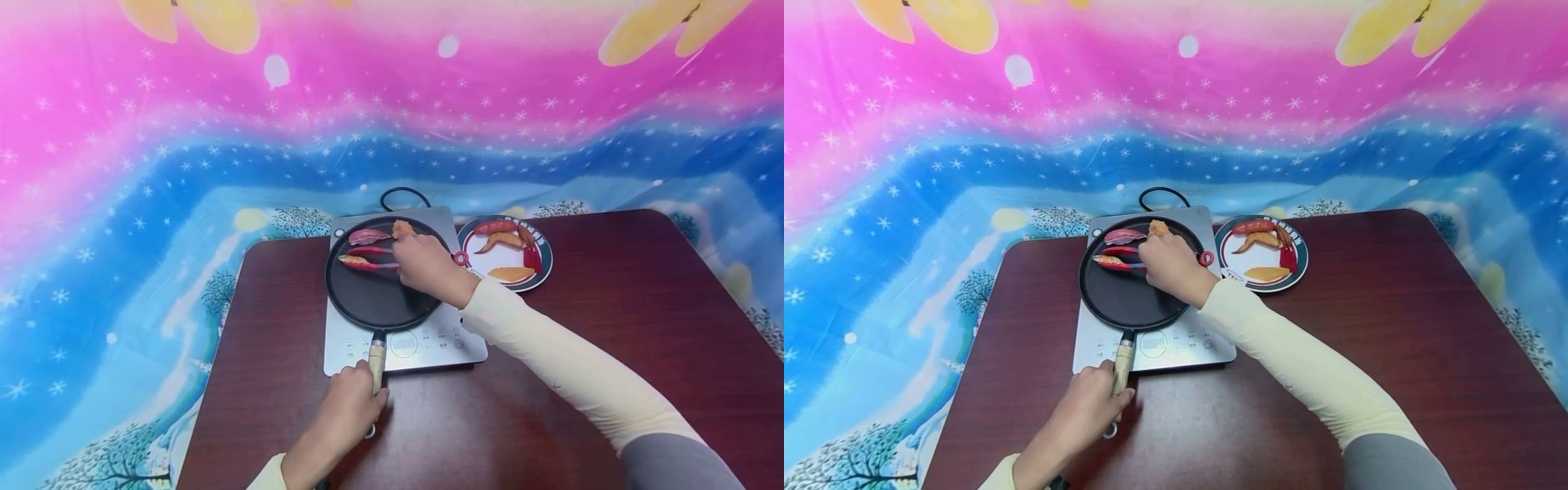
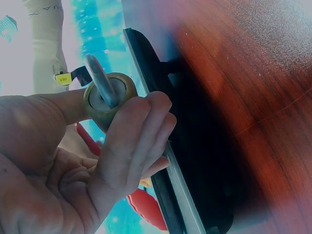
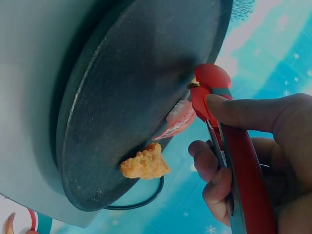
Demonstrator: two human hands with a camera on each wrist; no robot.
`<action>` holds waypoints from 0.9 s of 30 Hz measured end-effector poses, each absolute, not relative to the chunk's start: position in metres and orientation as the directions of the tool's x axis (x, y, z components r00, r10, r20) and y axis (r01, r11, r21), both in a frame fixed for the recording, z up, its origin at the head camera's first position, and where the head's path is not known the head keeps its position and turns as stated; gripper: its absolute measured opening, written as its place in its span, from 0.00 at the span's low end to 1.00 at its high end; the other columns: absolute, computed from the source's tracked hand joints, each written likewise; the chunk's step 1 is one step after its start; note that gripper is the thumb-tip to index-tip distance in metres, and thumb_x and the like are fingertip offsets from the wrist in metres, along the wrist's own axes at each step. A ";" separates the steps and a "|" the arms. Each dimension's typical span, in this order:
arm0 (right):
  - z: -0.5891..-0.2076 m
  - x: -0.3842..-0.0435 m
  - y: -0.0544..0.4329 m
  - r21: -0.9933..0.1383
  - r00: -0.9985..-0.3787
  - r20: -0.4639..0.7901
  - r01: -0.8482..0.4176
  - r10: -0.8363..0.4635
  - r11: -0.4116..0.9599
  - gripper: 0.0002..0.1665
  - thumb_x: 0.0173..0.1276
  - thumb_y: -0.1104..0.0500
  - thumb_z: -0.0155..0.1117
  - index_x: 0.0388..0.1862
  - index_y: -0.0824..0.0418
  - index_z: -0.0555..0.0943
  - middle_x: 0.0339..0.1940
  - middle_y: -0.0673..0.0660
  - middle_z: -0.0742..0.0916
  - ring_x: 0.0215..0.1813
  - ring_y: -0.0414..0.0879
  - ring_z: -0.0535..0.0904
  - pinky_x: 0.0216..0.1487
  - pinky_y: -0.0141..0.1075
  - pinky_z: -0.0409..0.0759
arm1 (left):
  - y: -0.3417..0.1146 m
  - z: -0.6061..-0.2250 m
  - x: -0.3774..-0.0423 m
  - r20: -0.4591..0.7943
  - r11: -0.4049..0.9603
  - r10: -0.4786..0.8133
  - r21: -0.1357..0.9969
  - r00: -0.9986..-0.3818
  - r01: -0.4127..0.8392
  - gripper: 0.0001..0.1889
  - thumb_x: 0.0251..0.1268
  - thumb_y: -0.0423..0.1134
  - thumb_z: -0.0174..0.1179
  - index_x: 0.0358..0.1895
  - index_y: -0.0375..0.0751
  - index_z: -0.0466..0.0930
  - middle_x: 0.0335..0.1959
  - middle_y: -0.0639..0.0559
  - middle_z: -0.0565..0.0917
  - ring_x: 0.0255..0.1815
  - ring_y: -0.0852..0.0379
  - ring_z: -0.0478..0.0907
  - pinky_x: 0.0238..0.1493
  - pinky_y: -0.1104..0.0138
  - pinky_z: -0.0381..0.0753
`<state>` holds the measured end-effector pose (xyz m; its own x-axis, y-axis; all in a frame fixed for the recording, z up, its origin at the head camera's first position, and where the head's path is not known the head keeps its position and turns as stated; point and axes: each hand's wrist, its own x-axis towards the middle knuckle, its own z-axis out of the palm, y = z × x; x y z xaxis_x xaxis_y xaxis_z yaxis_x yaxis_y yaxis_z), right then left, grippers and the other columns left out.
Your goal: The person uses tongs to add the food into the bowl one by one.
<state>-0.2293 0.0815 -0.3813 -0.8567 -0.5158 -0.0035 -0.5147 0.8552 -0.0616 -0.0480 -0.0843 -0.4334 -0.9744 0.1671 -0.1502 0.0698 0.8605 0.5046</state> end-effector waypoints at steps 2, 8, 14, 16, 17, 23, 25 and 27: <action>-0.382 -0.230 0.081 -0.070 -0.857 -0.005 -0.513 -0.515 0.855 0.08 0.69 0.60 0.69 0.43 0.62 0.87 0.41 0.58 0.89 0.33 0.48 0.82 0.38 0.40 0.85 | -0.084 -0.433 -0.048 -0.146 0.862 0.166 0.502 -0.975 0.072 0.14 0.58 0.37 0.73 0.33 0.30 0.78 0.18 0.48 0.75 0.14 0.59 0.72 0.14 0.72 0.70; -0.385 -0.233 0.079 -0.113 -0.864 -0.027 -0.496 -0.502 0.861 0.08 0.69 0.59 0.69 0.44 0.61 0.87 0.41 0.58 0.88 0.35 0.47 0.82 0.40 0.39 0.85 | -0.084 -0.433 -0.048 -0.146 0.864 0.166 0.498 -0.975 0.073 0.14 0.57 0.37 0.73 0.33 0.30 0.78 0.18 0.48 0.75 0.15 0.59 0.73 0.15 0.71 0.71; -0.387 -0.238 0.080 -0.130 -0.867 -0.044 -0.488 -0.497 0.863 0.08 0.68 0.58 0.70 0.41 0.61 0.87 0.37 0.56 0.87 0.32 0.47 0.81 0.38 0.39 0.85 | -0.084 -0.434 -0.048 -0.140 0.860 0.177 0.503 -0.974 0.084 0.14 0.58 0.37 0.73 0.33 0.30 0.78 0.17 0.49 0.75 0.15 0.59 0.73 0.15 0.71 0.71; -0.387 -0.240 0.081 -0.142 -0.872 -0.060 -0.475 -0.487 0.868 0.08 0.68 0.57 0.71 0.42 0.61 0.87 0.34 0.55 0.86 0.31 0.46 0.81 0.37 0.39 0.85 | -0.084 -0.434 -0.048 -0.139 0.860 0.177 0.504 -0.974 0.085 0.14 0.58 0.37 0.73 0.33 0.30 0.78 0.17 0.49 0.74 0.14 0.59 0.73 0.15 0.71 0.71; -0.387 -0.240 0.082 -0.145 -0.873 -0.069 -0.469 -0.482 0.871 0.09 0.68 0.56 0.71 0.41 0.60 0.87 0.33 0.55 0.86 0.30 0.47 0.81 0.37 0.39 0.84 | -0.084 -0.434 -0.048 -0.139 0.860 0.177 0.503 -0.974 0.085 0.14 0.58 0.37 0.73 0.33 0.30 0.78 0.17 0.49 0.74 0.14 0.59 0.73 0.15 0.71 0.71; -0.389 -0.245 0.084 -0.172 -0.880 -0.125 -0.436 -0.458 0.884 0.14 0.68 0.52 0.72 0.46 0.60 0.87 0.30 0.53 0.86 0.31 0.47 0.80 0.36 0.39 0.81 | -0.083 -0.434 -0.048 -0.143 0.864 0.173 0.497 -0.975 0.080 0.14 0.58 0.37 0.73 0.33 0.30 0.78 0.17 0.49 0.74 0.14 0.59 0.73 0.15 0.71 0.72; -0.390 -0.246 0.084 -0.185 -0.880 -0.136 -0.428 -0.455 0.884 0.15 0.67 0.51 0.73 0.47 0.60 0.87 0.31 0.53 0.86 0.32 0.47 0.81 0.36 0.39 0.81 | -0.083 -0.434 -0.048 -0.147 0.865 0.171 0.495 -0.974 0.077 0.15 0.58 0.37 0.73 0.33 0.30 0.77 0.17 0.49 0.74 0.14 0.59 0.73 0.15 0.70 0.72; -0.390 -0.246 0.085 -0.196 -0.880 -0.141 -0.425 -0.454 0.884 0.17 0.67 0.51 0.73 0.48 0.60 0.87 0.33 0.53 0.87 0.33 0.47 0.81 0.37 0.39 0.81 | -0.083 -0.433 -0.049 -0.151 0.867 0.169 0.493 -0.974 0.074 0.15 0.58 0.37 0.73 0.33 0.30 0.77 0.17 0.49 0.74 0.14 0.59 0.73 0.15 0.70 0.72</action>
<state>-0.2464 0.0852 -0.3903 -0.8798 -0.4539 -0.1410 -0.4246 0.8840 -0.1957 -0.0485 -0.0828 -0.4333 -0.9740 0.1686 -0.1511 0.0737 0.8672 0.4926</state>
